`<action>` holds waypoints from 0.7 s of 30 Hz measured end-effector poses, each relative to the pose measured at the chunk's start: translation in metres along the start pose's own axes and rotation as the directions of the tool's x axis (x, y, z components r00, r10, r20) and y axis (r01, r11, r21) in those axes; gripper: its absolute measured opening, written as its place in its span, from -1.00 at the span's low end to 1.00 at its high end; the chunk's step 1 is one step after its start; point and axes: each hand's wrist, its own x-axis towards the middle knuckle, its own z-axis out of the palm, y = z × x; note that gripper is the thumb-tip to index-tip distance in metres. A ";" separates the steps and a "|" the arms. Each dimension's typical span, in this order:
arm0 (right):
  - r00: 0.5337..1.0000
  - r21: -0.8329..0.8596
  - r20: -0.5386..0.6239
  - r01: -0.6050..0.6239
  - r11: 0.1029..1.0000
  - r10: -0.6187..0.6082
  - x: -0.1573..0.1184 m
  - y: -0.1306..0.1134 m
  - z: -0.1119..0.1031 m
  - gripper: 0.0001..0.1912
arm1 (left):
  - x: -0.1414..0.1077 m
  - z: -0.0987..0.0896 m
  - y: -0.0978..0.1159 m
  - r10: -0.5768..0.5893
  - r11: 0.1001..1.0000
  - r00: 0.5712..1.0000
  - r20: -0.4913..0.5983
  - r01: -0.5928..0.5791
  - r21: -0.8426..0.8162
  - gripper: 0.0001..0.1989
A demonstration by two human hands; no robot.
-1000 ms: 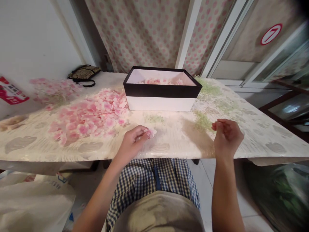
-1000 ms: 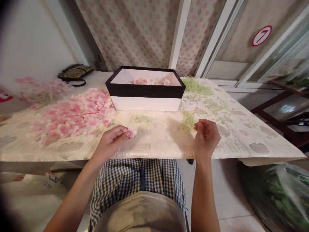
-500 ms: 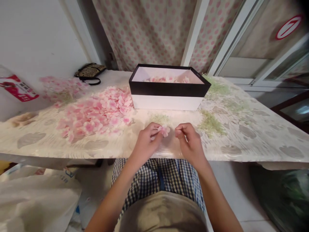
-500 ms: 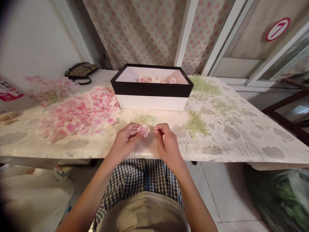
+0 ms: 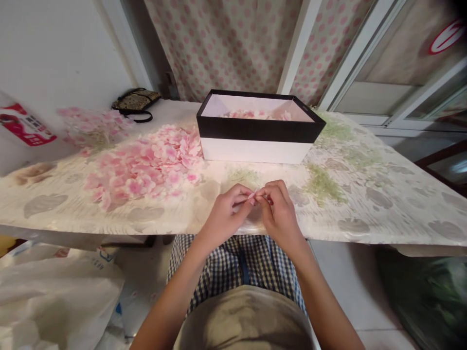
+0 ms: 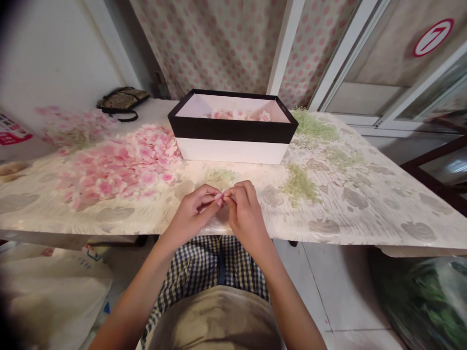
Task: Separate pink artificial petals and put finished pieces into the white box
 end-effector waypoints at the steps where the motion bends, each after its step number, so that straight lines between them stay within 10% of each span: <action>1: 1.000 -0.001 -0.001 0.000 1.000 0.000 0.000 0.001 0.000 -0.86 | 0.000 0.000 0.000 0.005 1.000 1.000 0.003 -0.006 0.014 -0.93; 8: 0.998 0.023 -0.019 -0.058 0.998 0.058 0.002 0.002 -0.004 -0.91 | -0.002 -0.002 -0.001 0.036 0.998 0.999 0.016 -0.037 0.049 -0.93; 16: 0.911 -0.090 -0.339 -0.278 0.956 0.233 -0.001 0.012 -0.010 -0.83 | -0.001 0.000 -0.004 -0.016 1.000 0.998 -0.053 0.015 -0.009 -0.90; 21: 0.985 0.210 -0.003 -0.167 0.963 0.172 0.005 0.004 -0.015 -0.81 | -0.002 -0.002 -0.001 0.028 1.000 1.000 -0.008 -0.028 0.005 -0.93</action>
